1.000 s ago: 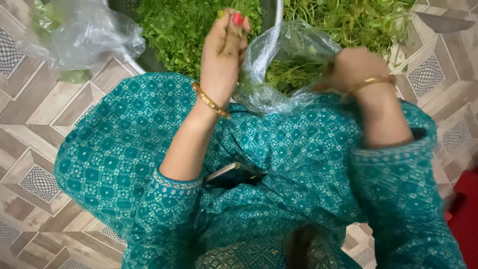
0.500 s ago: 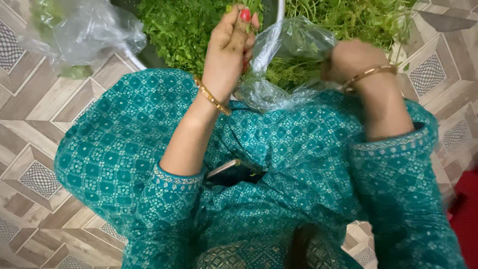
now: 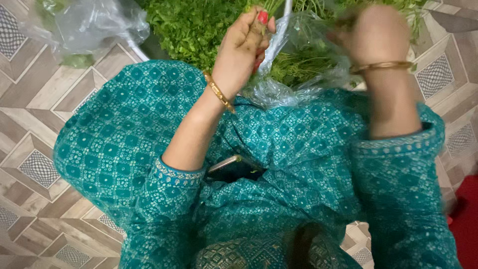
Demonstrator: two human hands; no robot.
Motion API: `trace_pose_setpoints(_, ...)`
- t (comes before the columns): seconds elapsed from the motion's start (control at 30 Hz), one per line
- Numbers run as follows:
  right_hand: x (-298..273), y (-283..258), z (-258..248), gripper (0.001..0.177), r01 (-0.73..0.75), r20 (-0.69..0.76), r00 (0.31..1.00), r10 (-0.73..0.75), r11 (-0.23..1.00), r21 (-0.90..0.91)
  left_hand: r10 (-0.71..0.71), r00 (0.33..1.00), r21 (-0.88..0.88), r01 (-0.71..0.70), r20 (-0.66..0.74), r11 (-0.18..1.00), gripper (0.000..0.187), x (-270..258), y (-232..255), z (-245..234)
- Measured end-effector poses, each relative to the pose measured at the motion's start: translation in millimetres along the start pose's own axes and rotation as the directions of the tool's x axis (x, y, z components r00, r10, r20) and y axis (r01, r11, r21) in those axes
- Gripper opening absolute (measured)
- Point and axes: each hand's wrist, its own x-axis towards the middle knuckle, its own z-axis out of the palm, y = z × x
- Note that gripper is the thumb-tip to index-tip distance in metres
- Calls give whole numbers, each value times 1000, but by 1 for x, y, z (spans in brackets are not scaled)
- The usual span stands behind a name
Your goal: The person sits on the floor and prepares leafy green vegetables. They use a knife to cut stems and leaves, placing the cut pieces into a metal colander. The person repeatedly picks up bunches of greens, cuts them, and adds them to the colander.
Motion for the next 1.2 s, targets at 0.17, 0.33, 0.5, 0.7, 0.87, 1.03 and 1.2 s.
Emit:
trace_pose_setpoints(0.17,-13,22,-7,26,26,-199,980,-27,1000,-8,40,999,9,-40,1,999,28,2,-1,0)
trace_pose_setpoints(0.33,-4,15,24,41,-77,188,978,95,992,-98,-15,1000,-33,16,4,999,27,4,-5,4)
trace_pose_setpoints(0.5,11,-5,27,26,-55,149,983,106,948,-315,-40,999,-28,40,-23,999,27,3,1,4)
trace_pose_setpoints(0.7,-5,29,-39,21,-261,250,952,176,894,364,-48,998,-32,47,-29,998,27,3,2,1)
trace_pose_setpoints(0.87,-1,50,-41,30,-205,-77,965,251,904,375,-44,999,-41,43,-18,998,27,2,2,3)
trace_pose_setpoints(1.03,-14,22,-19,31,-49,-91,994,65,985,165,-49,998,72,52,-50,996,28,0,12,-3)
trace_pose_setpoints(1.2,-25,-24,-2,26,24,464,881,90,972,-234,-109,990,46,113,-86,992,27,-6,18,-7)
